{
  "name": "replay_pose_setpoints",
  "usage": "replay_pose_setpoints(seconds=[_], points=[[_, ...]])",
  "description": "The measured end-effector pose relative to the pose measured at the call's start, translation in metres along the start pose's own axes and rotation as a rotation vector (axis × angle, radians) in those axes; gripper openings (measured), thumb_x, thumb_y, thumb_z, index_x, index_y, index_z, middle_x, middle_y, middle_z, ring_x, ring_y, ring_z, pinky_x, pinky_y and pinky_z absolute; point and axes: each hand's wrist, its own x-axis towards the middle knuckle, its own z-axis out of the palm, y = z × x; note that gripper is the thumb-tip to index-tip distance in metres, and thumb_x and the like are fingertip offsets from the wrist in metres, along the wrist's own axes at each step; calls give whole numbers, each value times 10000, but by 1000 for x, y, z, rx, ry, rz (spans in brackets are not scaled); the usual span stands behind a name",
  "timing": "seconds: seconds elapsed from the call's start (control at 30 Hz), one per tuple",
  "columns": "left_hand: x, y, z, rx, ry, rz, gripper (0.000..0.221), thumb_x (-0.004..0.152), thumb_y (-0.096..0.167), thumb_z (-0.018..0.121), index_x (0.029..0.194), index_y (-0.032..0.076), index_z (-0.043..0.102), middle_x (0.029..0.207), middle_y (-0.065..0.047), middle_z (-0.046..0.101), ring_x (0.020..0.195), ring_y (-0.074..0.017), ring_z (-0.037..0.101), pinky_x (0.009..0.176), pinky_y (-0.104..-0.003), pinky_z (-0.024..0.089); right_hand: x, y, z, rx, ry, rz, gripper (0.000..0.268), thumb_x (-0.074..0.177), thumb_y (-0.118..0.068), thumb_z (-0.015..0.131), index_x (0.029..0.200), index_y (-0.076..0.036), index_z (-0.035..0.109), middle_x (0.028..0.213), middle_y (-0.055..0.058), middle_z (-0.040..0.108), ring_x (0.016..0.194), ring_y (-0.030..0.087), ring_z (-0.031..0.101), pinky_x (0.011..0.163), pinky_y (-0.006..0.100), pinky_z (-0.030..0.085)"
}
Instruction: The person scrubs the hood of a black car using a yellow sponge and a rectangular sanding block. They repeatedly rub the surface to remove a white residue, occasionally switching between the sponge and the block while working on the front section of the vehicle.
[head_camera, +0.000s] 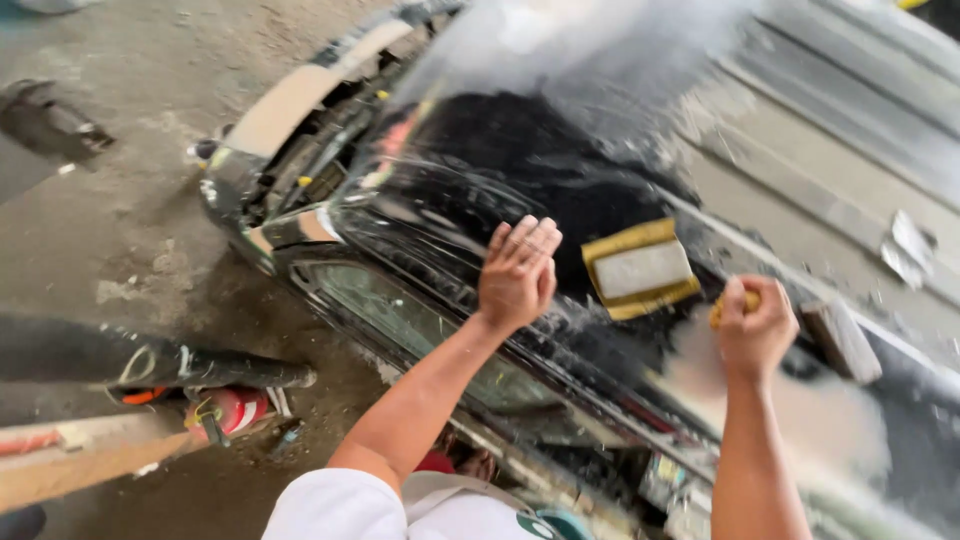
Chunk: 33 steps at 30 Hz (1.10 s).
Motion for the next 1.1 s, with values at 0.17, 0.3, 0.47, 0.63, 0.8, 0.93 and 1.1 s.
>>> replay_pose_setpoints(seconds=[0.17, 0.3, 0.47, 0.63, 0.8, 0.93, 1.1], points=[[4, -1, 10, 50, 74, 82, 384, 931, 216, 510, 1256, 130, 694, 1309, -70, 660, 1252, -280, 587, 1112, -446, 344, 8, 4, 6, 43, 80, 35, 67, 968, -177, 708, 959, -111, 715, 849, 131, 661, 818, 380, 648, 732, 436, 521], [21, 12, 8, -17, 129, 142, 344, 966, 221, 492, 1147, 120, 766, 1176, -75, 732, 1109, -318, 662, 994, -445, 444, 18, -9, -3, 110, 43, 265, 107, 913, -287, 687, 924, -183, 713, 841, 117, 680, 831, 376, 667, 732, 455, 536], [23, 29, 3, 26, 28, 252, 374, 1019, 157, 468, 1146, 2, 783, 1180, -172, 757, 1101, -381, 686, 998, -480, 454, 15, -16, -10, 160, 96, 271, 96, 896, -271, 638, 908, -182, 674, 878, 58, 671, 834, 280, 665, 749, 377, 531], [18, 35, 6, 31, -24, 301, 430, 1123, 132, 429, 1162, -121, 774, 1207, -272, 763, 1119, -479, 701, 1042, -527, 419, 20, -22, -25, 211, 24, 222, 162, 925, -251, 553, 861, -117, 619, 906, 49, 661, 783, 203, 642, 688, 348, 523], [9, 29, 11, -1, -96, 365, 360, 1088, -11, 458, 1198, -266, 686, 1226, -414, 721, 1172, -580, 633, 1116, -569, 412, 19, -20, -29, 256, -145, 290, 243, 950, -362, 460, 951, -152, 583, 999, 43, 666, 808, 204, 653, 664, 362, 528], [17, 39, 10, 23, -122, 462, 352, 1048, -41, 448, 1201, -291, 643, 1217, -440, 694, 1120, -570, 649, 1113, -561, 458, 17, -12, -29, 286, -197, 321, 247, 965, -383, 451, 969, -167, 570, 1018, 35, 655, 774, 182, 641, 648, 347, 521], [47, 18, 28, -254, -208, 147, 259, 1026, -72, 654, 1242, -190, 573, 1131, -318, 601, 989, -448, 604, 906, -497, 490, 14, -11, -22, 308, -23, 223, 149, 940, -282, 535, 941, -149, 603, 992, 56, 680, 780, 239, 667, 691, 383, 517]])
